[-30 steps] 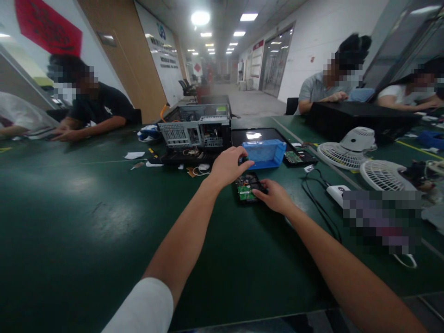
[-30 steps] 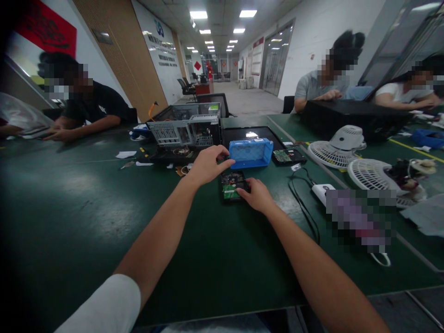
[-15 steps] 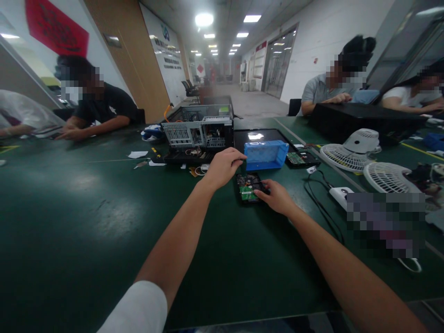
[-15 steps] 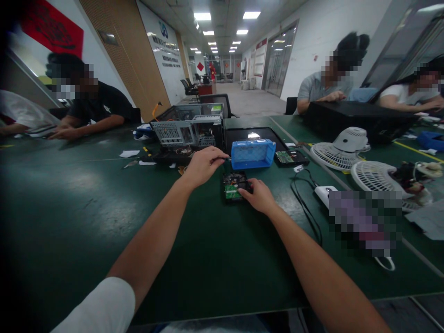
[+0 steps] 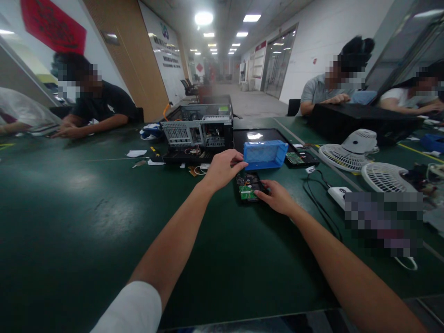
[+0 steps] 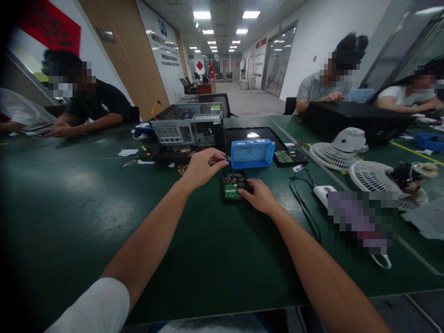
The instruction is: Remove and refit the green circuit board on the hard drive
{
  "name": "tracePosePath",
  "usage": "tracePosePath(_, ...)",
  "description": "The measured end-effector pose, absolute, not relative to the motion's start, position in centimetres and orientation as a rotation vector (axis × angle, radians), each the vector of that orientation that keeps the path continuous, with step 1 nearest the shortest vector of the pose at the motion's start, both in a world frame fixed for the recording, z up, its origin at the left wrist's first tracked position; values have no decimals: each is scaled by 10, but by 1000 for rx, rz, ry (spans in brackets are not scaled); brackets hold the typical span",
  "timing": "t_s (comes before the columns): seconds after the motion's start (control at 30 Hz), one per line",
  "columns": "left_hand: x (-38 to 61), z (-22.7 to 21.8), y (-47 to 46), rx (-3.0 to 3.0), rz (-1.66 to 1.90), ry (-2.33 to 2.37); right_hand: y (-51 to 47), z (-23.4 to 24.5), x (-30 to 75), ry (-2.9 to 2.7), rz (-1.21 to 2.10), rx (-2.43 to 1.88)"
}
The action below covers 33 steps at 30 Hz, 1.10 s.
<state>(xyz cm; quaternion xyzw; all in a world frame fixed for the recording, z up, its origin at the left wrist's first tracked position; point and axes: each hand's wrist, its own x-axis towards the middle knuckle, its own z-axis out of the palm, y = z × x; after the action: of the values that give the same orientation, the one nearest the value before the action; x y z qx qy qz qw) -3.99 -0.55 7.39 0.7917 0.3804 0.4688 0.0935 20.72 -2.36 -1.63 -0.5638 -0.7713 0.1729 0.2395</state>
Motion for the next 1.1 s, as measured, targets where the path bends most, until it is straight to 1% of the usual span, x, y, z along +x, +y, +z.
tracePosePath(0.27, -40, 74, -6, 2400, 1391, 1135, -23, -16, 207, -2111, 482, -1546)
tracePosePath(0.47, -44, 77, -5, 2471, 1342, 1230, -24, -15, 207, -2110, 469, -1554)
tracePosePath(0.67, -44, 80, -7, 2520, 1323, 1154, -25, -16, 206, -2117, 441, -1553)
tracePosePath(0.87, -39, 74, -5, 2456, 1314, 1139, -22, -20, 207, -2123, 423, -1536)
tracePosePath(1.1, -31, 68, -7, 2388, 1412, 1103, -21, -21, 208, -2116, 422, -1529)
